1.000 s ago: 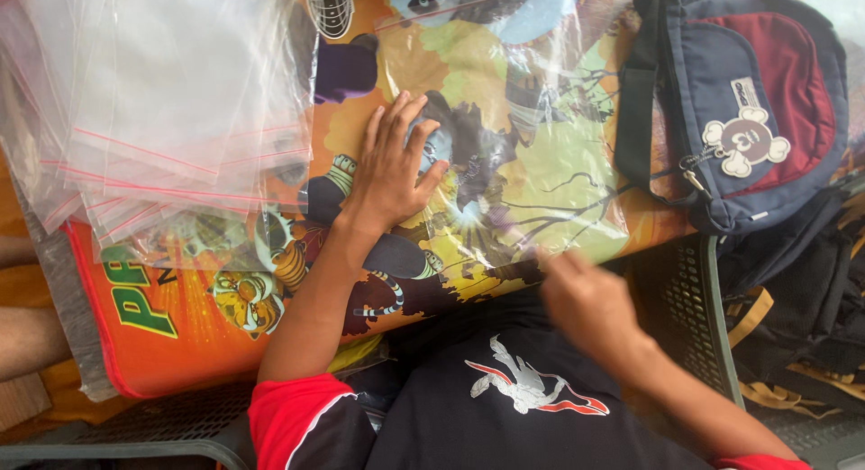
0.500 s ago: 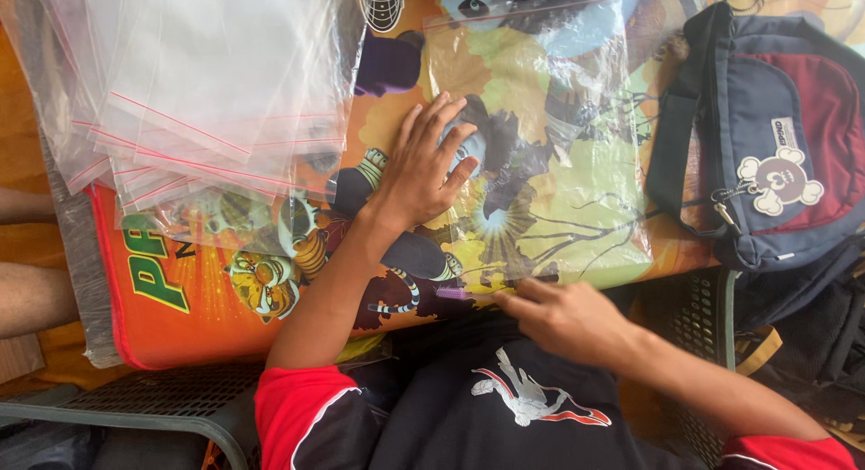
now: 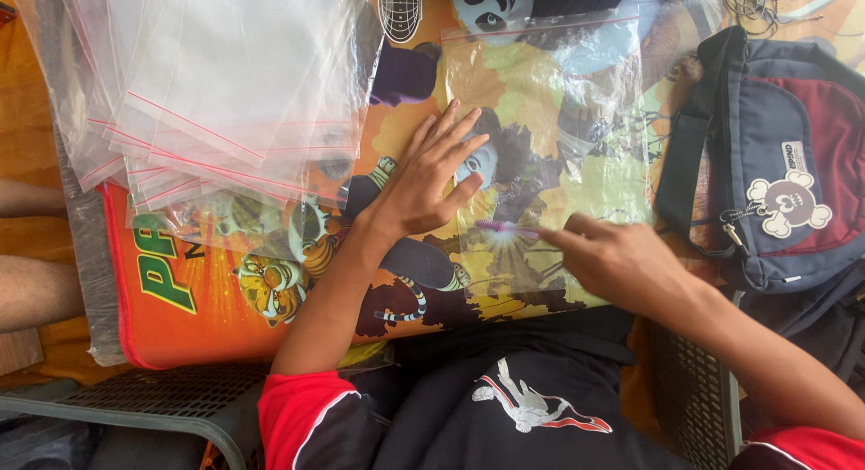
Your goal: The person smooths a clear plastic bag over a colorful mat using a purple pen. They then pick up a small dark blue bag with a bear design, place it inside the plastic bag, and seal it.
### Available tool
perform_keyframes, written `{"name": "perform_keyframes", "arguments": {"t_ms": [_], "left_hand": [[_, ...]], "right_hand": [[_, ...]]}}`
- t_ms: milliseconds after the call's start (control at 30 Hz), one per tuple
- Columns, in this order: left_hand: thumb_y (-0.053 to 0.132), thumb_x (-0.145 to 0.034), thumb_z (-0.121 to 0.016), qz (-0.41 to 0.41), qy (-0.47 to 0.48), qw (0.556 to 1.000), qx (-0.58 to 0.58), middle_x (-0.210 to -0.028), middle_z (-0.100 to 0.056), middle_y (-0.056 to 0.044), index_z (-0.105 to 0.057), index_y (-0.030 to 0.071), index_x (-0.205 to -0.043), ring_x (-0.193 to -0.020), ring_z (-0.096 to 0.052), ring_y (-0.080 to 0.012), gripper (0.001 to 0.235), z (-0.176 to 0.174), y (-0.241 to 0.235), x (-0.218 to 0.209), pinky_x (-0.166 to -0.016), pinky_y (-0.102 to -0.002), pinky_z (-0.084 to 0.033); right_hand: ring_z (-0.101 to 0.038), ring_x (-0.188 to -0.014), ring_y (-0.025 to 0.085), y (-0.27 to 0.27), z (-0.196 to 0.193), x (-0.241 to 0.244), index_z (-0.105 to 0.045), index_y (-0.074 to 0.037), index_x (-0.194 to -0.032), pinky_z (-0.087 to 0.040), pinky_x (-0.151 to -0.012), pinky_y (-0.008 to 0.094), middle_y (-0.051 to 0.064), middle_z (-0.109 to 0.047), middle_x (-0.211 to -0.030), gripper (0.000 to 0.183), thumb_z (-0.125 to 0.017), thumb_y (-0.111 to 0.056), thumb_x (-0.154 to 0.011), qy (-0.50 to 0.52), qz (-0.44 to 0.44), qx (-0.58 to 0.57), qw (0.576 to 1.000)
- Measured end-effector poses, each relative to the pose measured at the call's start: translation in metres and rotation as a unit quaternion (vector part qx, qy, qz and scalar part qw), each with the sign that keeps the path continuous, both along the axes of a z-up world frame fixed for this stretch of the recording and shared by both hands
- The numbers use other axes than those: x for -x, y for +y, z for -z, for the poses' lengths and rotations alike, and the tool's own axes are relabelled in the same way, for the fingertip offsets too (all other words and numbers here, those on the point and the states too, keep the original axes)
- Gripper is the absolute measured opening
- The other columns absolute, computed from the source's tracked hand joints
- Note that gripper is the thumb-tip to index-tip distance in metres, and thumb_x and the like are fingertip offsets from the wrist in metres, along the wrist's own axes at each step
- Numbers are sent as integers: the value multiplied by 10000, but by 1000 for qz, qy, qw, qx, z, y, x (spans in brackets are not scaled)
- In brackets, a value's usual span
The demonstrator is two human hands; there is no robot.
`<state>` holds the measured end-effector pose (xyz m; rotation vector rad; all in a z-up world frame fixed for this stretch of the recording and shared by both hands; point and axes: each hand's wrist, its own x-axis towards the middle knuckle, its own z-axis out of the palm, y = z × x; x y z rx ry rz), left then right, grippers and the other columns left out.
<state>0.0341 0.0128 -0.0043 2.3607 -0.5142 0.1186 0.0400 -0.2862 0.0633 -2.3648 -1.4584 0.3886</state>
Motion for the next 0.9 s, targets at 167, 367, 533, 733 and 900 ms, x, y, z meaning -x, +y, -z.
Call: {"name": "perform_keyframes", "arguments": {"t_ms": [167,367,533,733,900], "left_hand": [[444,-610,-808,34,106,993,-41,-1675,108,-246,-150,201,-1632,-1528,111,-500,1240,-26,9,12,-1198,-698,-55],[825,-569,-805,13,61,993,-97,-1647,179,-308,19,137,-1642,-1511,165,-518,1518,1,6,17,-1203,-658,22],[758,-585,-895,26,51,984,-172,-1675,130,-228,11,137,-1639,-1535,146,-460,1522,-11,5,17,-1227,-632,30],[777,-731,-732,43,56,974,-213,-1673,-9,-158,-178,207,-1604,-1535,55,-421,1180,-16,4,13,-1218,-641,24],[734,-830,-581,-18,-70,984,-163,-1451,-364,-152,-459,173,-1460,-1444,-289,-397,853,21,0,2,-1191,-573,-230]], "right_hand": [[-687,-504,268,23,-1,-20,-702,-160,-1096,-543,-421,378,57,-652,-797,287,-524,-58,-895,-13,-26,-11,999],[-709,-600,294,57,19,-85,-686,-136,-1262,-523,-443,323,106,-671,-863,385,-507,-54,-930,-69,-14,-33,997],[-652,-559,242,100,39,-151,-672,-57,-1320,-461,-373,288,156,-701,-936,365,-478,-52,-1010,-99,47,-44,993],[-615,-552,281,105,15,-154,-637,-19,-1106,-428,-363,383,174,-708,-927,215,-468,11,-977,-94,113,-58,987],[-696,-774,466,55,22,-135,-693,-120,-1058,-541,-648,583,166,-720,-828,186,-567,-126,-921,-2,162,0,987]]}}
